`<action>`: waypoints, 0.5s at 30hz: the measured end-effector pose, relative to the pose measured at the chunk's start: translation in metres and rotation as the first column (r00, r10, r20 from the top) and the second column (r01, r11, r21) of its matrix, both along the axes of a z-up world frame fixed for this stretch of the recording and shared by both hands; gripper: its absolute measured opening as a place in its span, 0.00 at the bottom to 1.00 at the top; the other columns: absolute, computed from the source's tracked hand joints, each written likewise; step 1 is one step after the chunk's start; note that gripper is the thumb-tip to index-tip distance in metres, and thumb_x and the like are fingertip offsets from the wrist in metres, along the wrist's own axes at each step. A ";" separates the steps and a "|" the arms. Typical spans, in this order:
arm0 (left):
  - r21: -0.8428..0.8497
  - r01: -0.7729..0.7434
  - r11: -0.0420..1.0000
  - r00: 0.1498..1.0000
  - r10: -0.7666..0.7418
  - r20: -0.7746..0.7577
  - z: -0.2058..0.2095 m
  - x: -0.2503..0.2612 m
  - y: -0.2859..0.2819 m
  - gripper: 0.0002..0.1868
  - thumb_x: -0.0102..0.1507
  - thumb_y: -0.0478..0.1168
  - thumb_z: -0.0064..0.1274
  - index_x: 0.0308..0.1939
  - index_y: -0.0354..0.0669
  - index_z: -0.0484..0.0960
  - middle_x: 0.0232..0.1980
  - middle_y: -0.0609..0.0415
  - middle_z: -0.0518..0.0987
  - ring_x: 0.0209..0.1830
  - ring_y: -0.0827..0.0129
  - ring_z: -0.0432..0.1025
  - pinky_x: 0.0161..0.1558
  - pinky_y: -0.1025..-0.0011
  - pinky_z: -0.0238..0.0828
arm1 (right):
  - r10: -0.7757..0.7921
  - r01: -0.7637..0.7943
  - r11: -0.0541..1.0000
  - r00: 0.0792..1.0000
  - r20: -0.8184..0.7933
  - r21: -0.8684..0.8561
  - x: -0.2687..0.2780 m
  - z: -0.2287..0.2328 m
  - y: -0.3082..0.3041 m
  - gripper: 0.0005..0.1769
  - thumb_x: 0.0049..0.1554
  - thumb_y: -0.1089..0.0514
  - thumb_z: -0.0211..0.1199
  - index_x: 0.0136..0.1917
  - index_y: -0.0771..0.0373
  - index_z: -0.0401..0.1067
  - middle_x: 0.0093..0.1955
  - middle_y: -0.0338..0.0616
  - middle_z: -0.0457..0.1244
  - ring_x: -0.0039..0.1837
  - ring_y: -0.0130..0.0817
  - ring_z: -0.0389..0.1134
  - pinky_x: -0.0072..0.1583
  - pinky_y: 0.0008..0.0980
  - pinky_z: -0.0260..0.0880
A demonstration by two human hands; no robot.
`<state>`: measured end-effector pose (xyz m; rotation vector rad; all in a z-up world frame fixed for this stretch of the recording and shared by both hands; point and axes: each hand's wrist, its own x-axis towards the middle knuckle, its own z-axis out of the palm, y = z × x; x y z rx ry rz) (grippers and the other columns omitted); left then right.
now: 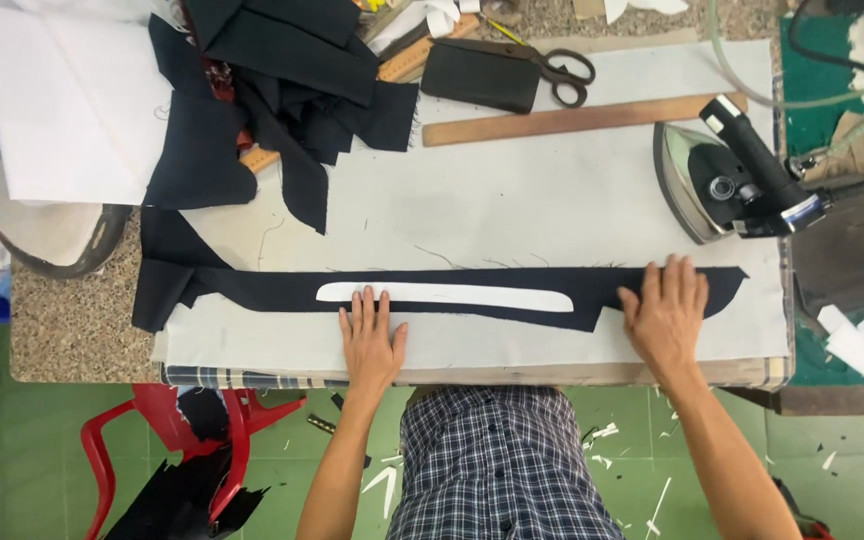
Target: The person arranges a long black fabric piece on a white work surface, places a white paper template on top, and uses a steam iron to press the fabric. The person repeatedly adjusts the fabric and template before ironing.
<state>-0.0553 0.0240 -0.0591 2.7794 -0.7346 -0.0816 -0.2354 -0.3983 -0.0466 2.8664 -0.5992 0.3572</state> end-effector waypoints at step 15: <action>0.072 0.058 0.996 0.997 -0.062 0.048 0.016 0.048 -0.027 0.40 0.70 0.68 0.33 0.78 0.50 0.59 0.77 0.43 0.62 0.79 0.50 0.53 0.78 0.44 0.30 | 0.373 -0.305 0.906 0.903 -0.213 0.294 0.088 -0.015 0.067 0.39 0.61 0.22 0.33 0.74 0.40 0.63 0.84 0.46 0.45 0.85 0.47 0.39 0.81 0.53 0.37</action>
